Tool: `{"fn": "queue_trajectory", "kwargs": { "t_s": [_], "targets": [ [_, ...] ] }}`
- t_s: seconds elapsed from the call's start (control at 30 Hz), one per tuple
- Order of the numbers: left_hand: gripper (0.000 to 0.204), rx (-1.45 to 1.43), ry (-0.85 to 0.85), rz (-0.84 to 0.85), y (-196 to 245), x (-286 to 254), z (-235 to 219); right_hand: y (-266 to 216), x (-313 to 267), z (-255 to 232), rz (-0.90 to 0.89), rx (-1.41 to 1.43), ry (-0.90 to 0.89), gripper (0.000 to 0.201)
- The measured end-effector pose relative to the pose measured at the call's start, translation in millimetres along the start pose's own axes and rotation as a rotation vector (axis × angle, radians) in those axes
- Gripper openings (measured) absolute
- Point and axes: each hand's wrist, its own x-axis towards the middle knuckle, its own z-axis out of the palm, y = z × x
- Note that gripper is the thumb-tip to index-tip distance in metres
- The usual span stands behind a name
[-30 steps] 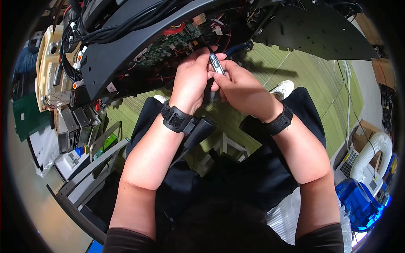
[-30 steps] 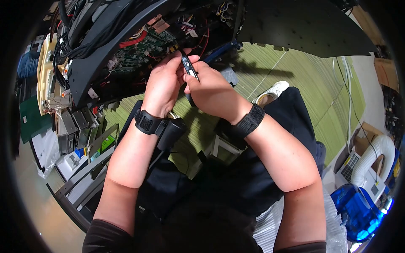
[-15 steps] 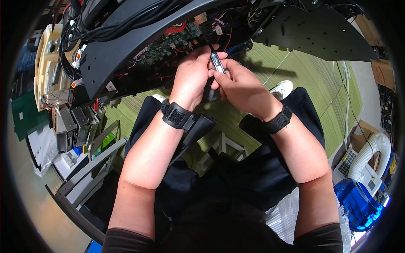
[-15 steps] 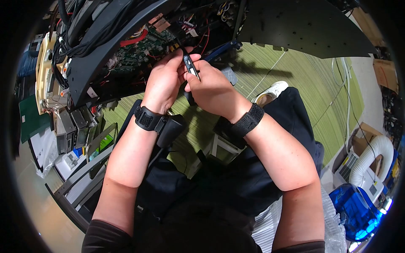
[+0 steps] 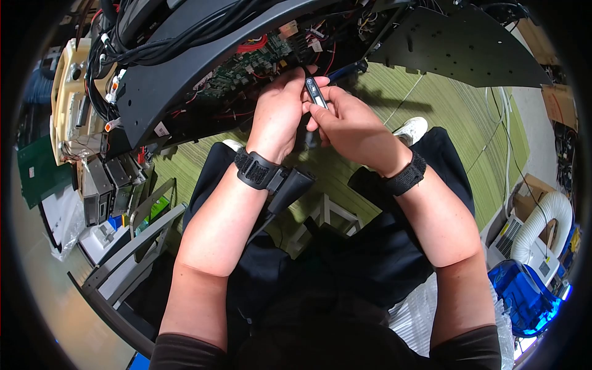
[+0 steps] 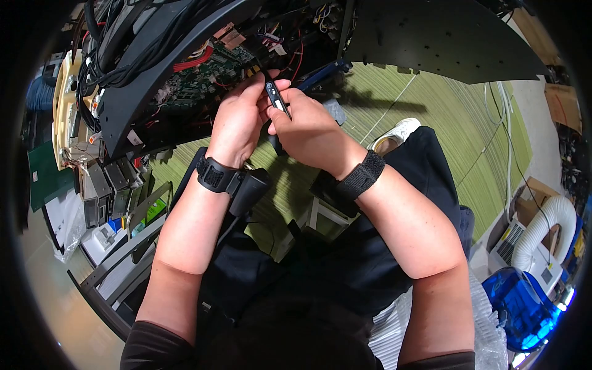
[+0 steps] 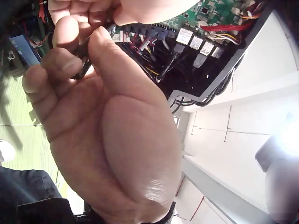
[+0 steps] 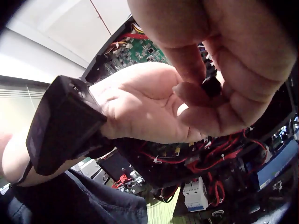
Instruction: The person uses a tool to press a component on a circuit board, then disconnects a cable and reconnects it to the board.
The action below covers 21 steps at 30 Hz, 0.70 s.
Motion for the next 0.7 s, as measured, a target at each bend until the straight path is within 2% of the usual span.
{"fn": "queue_trajectory", "kwargs": {
  "t_s": [0.7],
  "targets": [
    [0.033,0.006,0.025,0.032,0.7,-3.3,2.4,-6.7,-6.1,-0.5,0.000,-0.035,0.006,0.026]
  ]
}}
